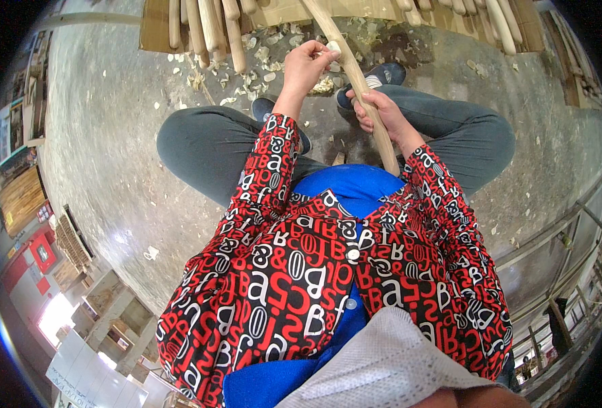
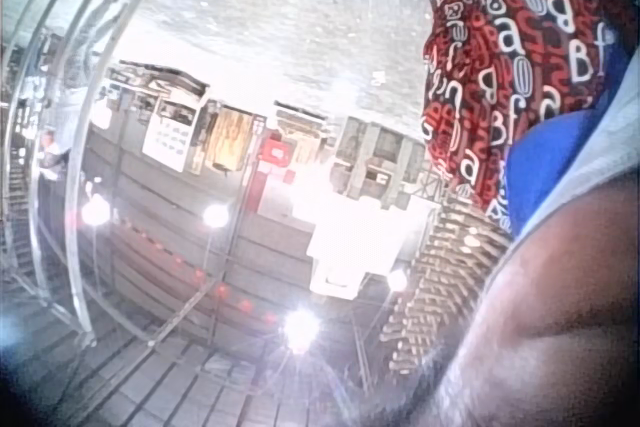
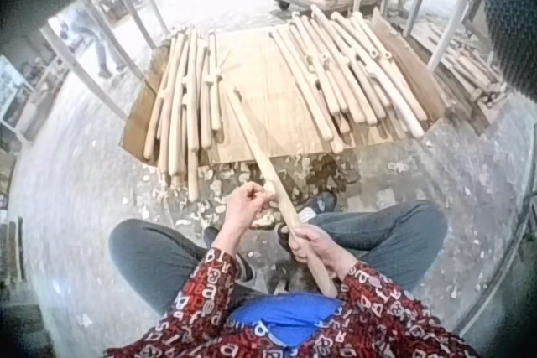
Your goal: The person sits on the floor and smooths wooden dowels by hand, rubbing the surface repeatedly. They pick up dowels from a nearby pile, work on them, and place them back down.
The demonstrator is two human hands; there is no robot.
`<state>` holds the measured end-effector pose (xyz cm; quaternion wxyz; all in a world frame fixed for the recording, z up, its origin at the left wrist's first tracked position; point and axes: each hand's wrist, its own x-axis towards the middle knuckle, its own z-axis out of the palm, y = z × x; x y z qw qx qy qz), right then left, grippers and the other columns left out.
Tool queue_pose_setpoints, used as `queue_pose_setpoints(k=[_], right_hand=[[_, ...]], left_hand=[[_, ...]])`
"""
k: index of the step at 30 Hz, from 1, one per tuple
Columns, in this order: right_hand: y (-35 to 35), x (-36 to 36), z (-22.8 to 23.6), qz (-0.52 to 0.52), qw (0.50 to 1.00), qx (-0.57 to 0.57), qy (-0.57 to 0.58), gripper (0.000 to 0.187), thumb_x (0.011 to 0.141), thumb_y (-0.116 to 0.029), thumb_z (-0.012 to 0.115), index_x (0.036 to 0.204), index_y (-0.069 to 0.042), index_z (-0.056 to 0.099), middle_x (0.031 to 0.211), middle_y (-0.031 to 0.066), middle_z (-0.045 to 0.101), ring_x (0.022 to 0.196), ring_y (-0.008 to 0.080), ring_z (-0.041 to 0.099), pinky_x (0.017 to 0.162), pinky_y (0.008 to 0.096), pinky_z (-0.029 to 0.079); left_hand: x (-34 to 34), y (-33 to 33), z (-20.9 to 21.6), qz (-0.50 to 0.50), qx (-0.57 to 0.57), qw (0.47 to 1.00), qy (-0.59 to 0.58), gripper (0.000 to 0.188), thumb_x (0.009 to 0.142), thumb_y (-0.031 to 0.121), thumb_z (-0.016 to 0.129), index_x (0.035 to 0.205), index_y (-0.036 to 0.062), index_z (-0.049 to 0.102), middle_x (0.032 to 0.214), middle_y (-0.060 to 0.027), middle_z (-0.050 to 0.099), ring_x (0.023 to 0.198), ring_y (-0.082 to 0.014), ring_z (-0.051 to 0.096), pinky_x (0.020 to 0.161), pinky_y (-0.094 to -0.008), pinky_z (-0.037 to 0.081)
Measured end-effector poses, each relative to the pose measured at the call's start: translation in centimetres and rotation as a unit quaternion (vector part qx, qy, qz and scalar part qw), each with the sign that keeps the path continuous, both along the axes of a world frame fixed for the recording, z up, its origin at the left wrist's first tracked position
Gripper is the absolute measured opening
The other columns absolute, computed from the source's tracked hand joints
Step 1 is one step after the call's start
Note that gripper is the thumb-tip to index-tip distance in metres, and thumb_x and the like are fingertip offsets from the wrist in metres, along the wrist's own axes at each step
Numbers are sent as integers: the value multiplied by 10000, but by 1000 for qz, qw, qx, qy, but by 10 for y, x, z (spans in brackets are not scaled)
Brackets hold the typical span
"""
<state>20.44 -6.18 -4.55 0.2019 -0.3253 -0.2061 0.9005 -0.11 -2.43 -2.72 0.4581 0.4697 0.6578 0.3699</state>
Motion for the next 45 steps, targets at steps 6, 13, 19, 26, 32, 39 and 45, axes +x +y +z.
queue_pose_setpoints(k=[6, 13, 19, 26, 32, 39, 45], right_hand=[[0, -1, 0, 9, 999, 30, -40, 337, 913, -277, 474, 1131, -22, 506, 654, 14, 507, 455, 83, 444, 408, 238, 394], [-1, -2, 2, 10, 998, 38, -46, 331, 908, -276, 481, 1124, -26, 507, 647, 16, 507, 445, 85, 445, 397, 242, 394], [0, -2, -2, 11, 998, 39, -47, 335, 908, -275, 487, 1127, -22, 504, 651, 19, 509, 444, 85, 449, 395, 245, 398], [0, -3, -2, 11, 997, 43, -56, 339, 916, -284, 485, 1128, -20, 503, 652, 19, 510, 447, 85, 454, 395, 241, 398], [1, -5, -4, 14, 997, 49, -57, 333, 909, -286, 503, 1123, -30, 508, 640, 20, 514, 436, 89, 457, 395, 242, 394], [0, -12, -5, 11, 986, 74, -147, 275, 893, -305, 542, 1042, -75, 521, 630, 9, 519, 432, 97, 471, 391, 242, 381], [0, -12, -3, 17, 994, 33, -103, 289, 911, -268, 524, 1091, -43, 512, 647, 18, 503, 435, 86, 443, 394, 236, 384]], left_hand=[[3, -2, 2, 4, -1, 1000, -5, 230, 816, 245, 701, 841, 27, 631, 688, -25, 639, 608, -87, 607, 547, -227, 468], [-1, -3, -3, -5, 5, 1000, 4, 227, 822, 235, 698, 845, 22, 626, 692, -32, 642, 607, -86, 610, 545, -225, 468], [2, -3, -1, -6, 11, 1000, 18, 231, 822, 235, 699, 844, 19, 619, 686, -30, 637, 593, -88, 610, 537, -227, 467], [3, -5, -4, 11, 24, 1000, 15, 227, 820, 234, 699, 842, 22, 619, 676, -20, 628, 587, -88, 609, 520, -223, 461], [2, -5, -2, -7, 33, 998, 57, 224, 829, 241, 682, 842, 26, 619, 681, -38, 643, 587, -98, 620, 525, -242, 467], [9, -10, -7, -2, 108, 972, 207, 173, 843, 190, 630, 844, 24, 583, 686, -91, 648, 597, -183, 637, 557, -313, 487], [7, -11, -10, 65, 26, 995, 73, 179, 840, 167, 610, 893, -1, 577, 675, -117, 643, 612, -191, 637, 576, -312, 490]])
